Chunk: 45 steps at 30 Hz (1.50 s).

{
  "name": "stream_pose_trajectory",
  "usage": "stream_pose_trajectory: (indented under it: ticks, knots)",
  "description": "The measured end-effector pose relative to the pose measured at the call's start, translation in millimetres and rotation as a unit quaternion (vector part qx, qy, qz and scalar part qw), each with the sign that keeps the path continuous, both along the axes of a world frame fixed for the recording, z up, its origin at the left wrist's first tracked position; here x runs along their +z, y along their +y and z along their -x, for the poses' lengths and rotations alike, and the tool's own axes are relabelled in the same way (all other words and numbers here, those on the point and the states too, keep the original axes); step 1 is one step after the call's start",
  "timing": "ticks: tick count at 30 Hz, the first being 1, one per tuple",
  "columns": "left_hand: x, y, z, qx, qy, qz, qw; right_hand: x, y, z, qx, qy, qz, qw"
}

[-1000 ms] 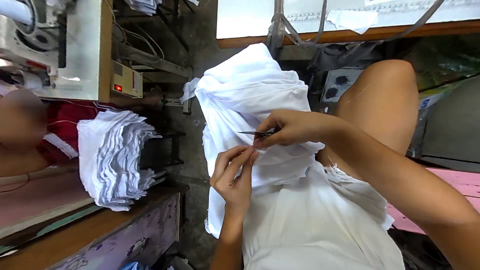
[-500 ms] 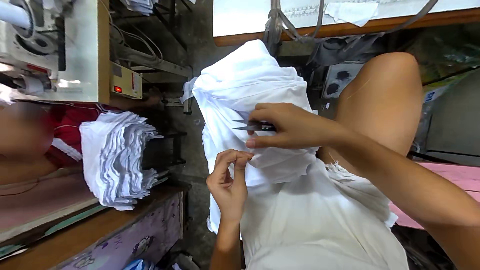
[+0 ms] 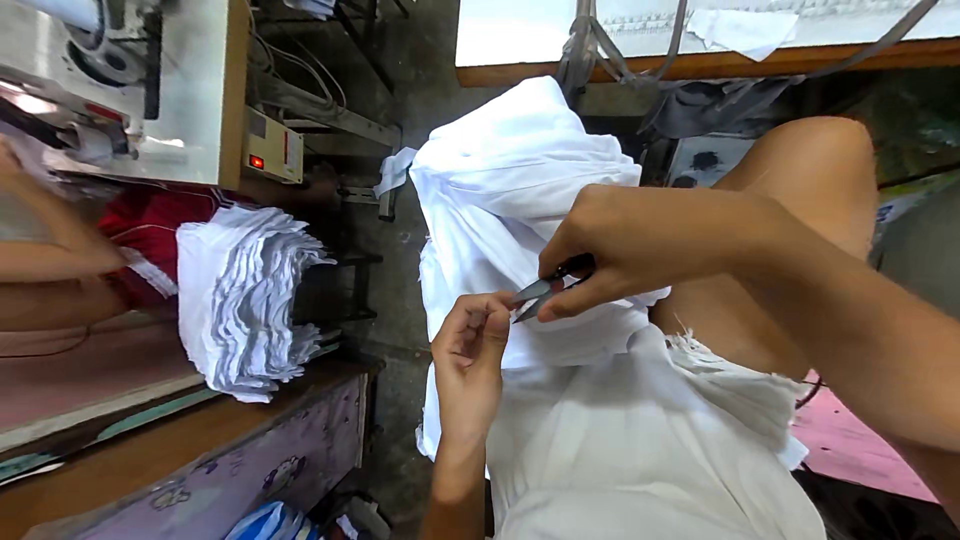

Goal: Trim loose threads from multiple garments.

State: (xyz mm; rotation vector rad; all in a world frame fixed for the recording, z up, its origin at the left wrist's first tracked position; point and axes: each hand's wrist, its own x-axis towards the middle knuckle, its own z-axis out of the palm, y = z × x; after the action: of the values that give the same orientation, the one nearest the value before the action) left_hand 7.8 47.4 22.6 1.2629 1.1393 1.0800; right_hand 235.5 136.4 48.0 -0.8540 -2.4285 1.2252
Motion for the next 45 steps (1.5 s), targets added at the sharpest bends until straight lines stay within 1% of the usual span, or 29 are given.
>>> stream_pose_trajectory:
  ticks: [6, 12, 14, 15, 16, 17, 18, 19, 20, 21, 22, 23, 24, 25, 26, 27, 28, 29, 30, 31, 33, 35, 36, 37, 39, 41, 43, 45]
  knots:
    - [1, 1, 0, 0.008, -0.042, 0.064, 0.997, -11, 3, 3, 0.009, 0.033, 0.02, 0.999]
    - [1, 1, 0, -0.012, -0.062, 0.077, 0.995, -9, 3, 3, 0.02, 0.019, 0.007, 1.0]
    - [1, 4, 9, -0.012, -0.031, 0.059, 0.998, -12, 2, 2, 0.008, 0.035, -0.008, 0.999]
    - [0, 7, 21, 0.005, 0.014, 0.034, 0.999, -14, 2, 1, -0.005, 0.047, -0.019, 0.999]
    - [-1, 10, 39, 0.041, 0.09, -0.005, 0.995, -15, 1, -2, -0.024, 0.058, -0.026, 0.998]
    - [-2, 13, 62, 0.097, 0.203, -0.052, 0.973, -16, 0, -6, -0.044, 0.07, -0.028, 0.996]
    - [-2, 17, 86, 0.164, 0.343, -0.088, 0.921, -17, -1, -11, -0.066, 0.086, -0.026, 0.994]
    - [-1, 19, 107, 0.22, 0.474, -0.098, 0.847, -18, -2, -15, -0.092, 0.095, -0.023, 0.991]
    - [1, 20, 126, 0.242, 0.557, -0.084, 0.79, -20, -4, -18, -0.116, 0.098, -0.022, 0.988]
    - [5, 19, 140, 0.233, 0.589, -0.062, 0.772, -23, -6, -20, -0.138, 0.1, -0.02, 0.985]
    - [7, 17, 148, 0.205, 0.586, -0.047, 0.783, -27, -9, -20, -0.15, 0.104, -0.016, 0.983]
    - [8, 14, 150, 0.162, 0.564, -0.041, 0.809, -32, -11, -18, -0.155, 0.108, -0.009, 0.982]
    - [6, 11, 146, 0.114, 0.521, -0.04, 0.845, -37, -14, -13, -0.154, 0.111, 0.0, 0.982]
    - [1, 8, 136, 0.064, 0.458, -0.04, 0.886, -42, -17, -8, -0.147, 0.112, 0.009, 0.983]
    - [-5, 5, 121, 0.012, 0.372, -0.034, 0.928, -47, -20, 0, -0.14, 0.111, 0.017, 0.984]
    - [-11, 4, 101, -0.042, 0.28, -0.023, 0.959, -49, -23, 7, -0.134, 0.106, 0.025, 0.985]
    - [-14, 4, 80, -0.097, 0.205, -0.012, 0.974, -50, -27, 15, -0.13, 0.099, 0.029, 0.986]
    - [-16, 4, 62, -0.142, 0.151, -0.005, 0.978, -50, -29, 21, -0.121, 0.091, 0.031, 0.988]
    - [-18, 4, 47, -0.164, 0.117, -0.004, 0.979, -49, -31, 25, -0.115, 0.086, 0.027, 0.989]
    - [-19, 4, 36, -0.163, 0.097, -0.007, 0.982, -47, -33, 27, -0.115, 0.082, 0.013, 0.99]
    - [-18, 3, 23, -0.107, 0.084, -0.01, 0.991, -41, -39, 29, -0.134, 0.079, -0.044, 0.987]
    - [-18, 1, 17, -0.036, 0.111, -0.036, 0.993, -34, -47, 30, -0.158, 0.091, -0.115, 0.977]
    - [-18, -1, 13, -0.009, 0.14, -0.068, 0.988, -31, -51, 32, -0.167, 0.102, -0.153, 0.969]
    - [-20, -3, 9, 0.014, 0.174, -0.111, 0.978, -28, -55, 35, -0.174, 0.112, -0.192, 0.959]
    - [-22, -8, -2, 0.056, 0.245, -0.198, 0.947, -26, -64, 43, -0.181, 0.128, -0.258, 0.94]
    - [-23, -9, -10, 0.096, 0.272, -0.252, 0.924, -24, -72, 49, -0.183, 0.132, -0.302, 0.926]
    - [-25, -11, -7, 0.127, 0.274, -0.273, 0.913, -25, -78, 49, -0.195, 0.13, -0.33, 0.914]
    - [-27, -18, -2, 0.135, 0.268, -0.264, 0.917, -31, -85, 48, -0.211, 0.134, -0.342, 0.906]
